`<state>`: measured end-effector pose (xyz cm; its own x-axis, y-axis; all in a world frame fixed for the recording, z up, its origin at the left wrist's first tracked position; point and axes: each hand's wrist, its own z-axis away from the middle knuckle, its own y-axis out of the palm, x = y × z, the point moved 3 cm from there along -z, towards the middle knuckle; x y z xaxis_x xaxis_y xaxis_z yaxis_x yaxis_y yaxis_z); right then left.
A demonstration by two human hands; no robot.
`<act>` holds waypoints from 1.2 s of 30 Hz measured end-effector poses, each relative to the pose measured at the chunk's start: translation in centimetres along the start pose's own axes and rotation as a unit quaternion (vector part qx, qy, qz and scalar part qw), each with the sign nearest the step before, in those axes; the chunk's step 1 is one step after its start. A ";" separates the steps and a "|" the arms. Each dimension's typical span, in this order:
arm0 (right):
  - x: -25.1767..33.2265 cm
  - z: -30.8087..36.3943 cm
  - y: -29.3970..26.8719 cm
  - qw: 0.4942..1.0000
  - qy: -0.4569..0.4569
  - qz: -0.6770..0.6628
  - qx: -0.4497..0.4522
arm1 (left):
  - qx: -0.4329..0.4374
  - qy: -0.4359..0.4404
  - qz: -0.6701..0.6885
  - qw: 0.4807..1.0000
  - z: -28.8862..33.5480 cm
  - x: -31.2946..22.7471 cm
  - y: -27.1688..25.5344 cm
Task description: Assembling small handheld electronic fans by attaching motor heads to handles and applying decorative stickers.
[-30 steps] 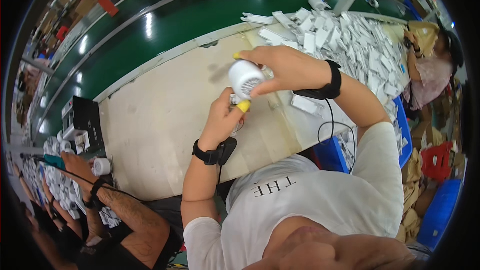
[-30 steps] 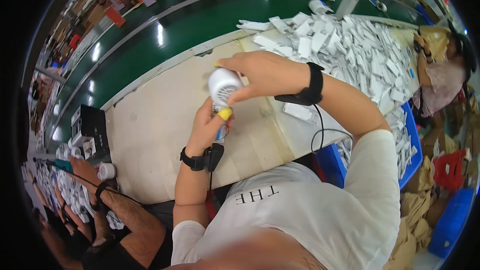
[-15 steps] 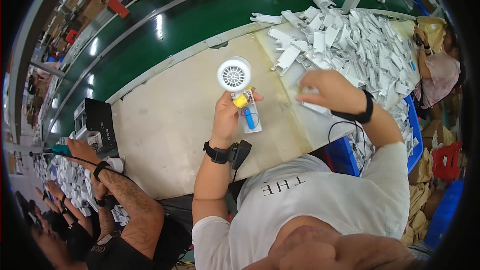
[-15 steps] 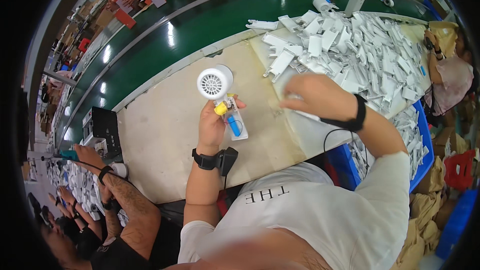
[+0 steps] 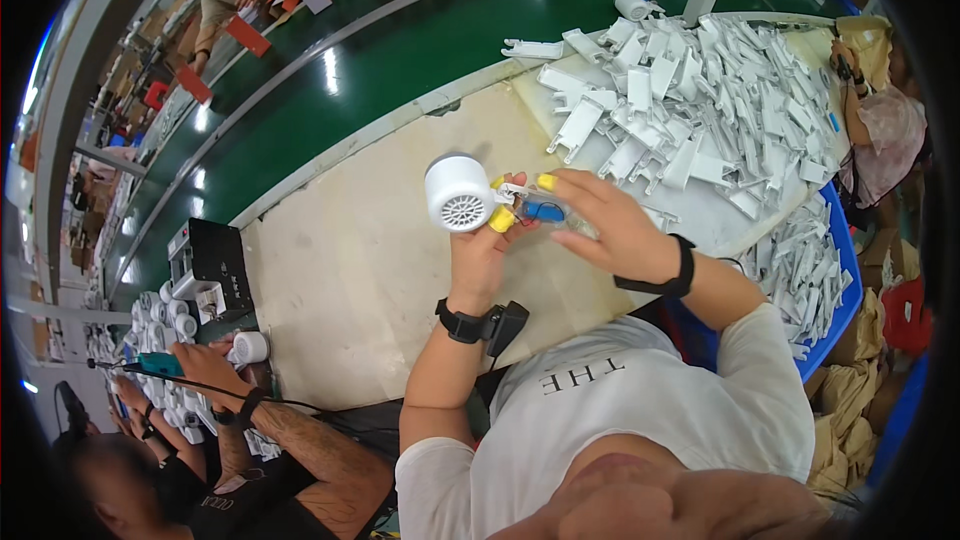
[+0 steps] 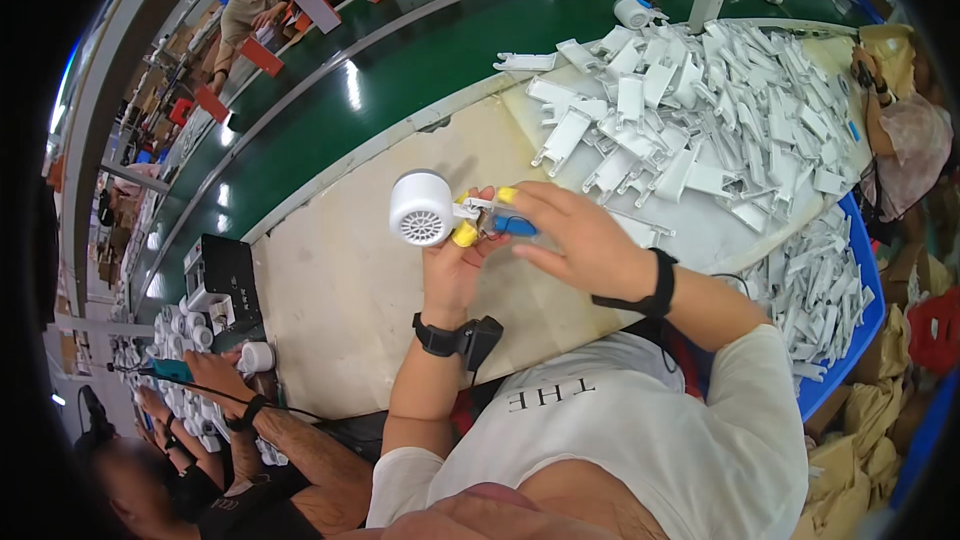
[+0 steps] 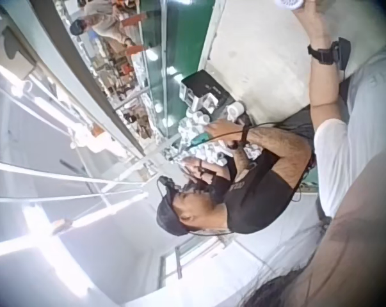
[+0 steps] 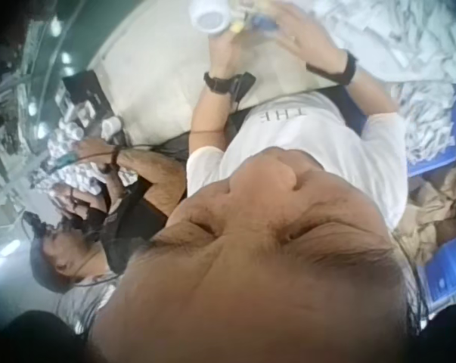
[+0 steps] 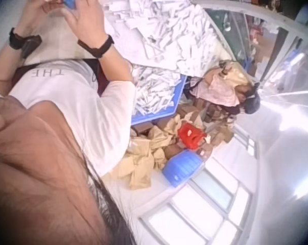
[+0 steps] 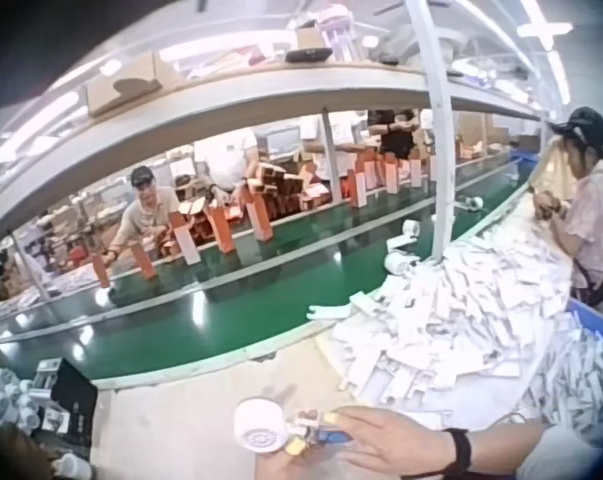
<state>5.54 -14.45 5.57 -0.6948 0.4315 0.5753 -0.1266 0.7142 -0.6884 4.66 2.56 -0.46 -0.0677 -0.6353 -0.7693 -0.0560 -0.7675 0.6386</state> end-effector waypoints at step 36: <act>0.7 -0.8 2.4 0.982 -0.106 0.146 -0.055 | -0.026 0.099 -0.074 0.992 0.4 0.7 0.1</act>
<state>5.32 -12.00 4.69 -0.8234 0.5108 0.2472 0.1693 0.6369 -0.7521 4.24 2.08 -0.88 0.1339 -0.5156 -0.8463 0.0009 -0.8539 0.5204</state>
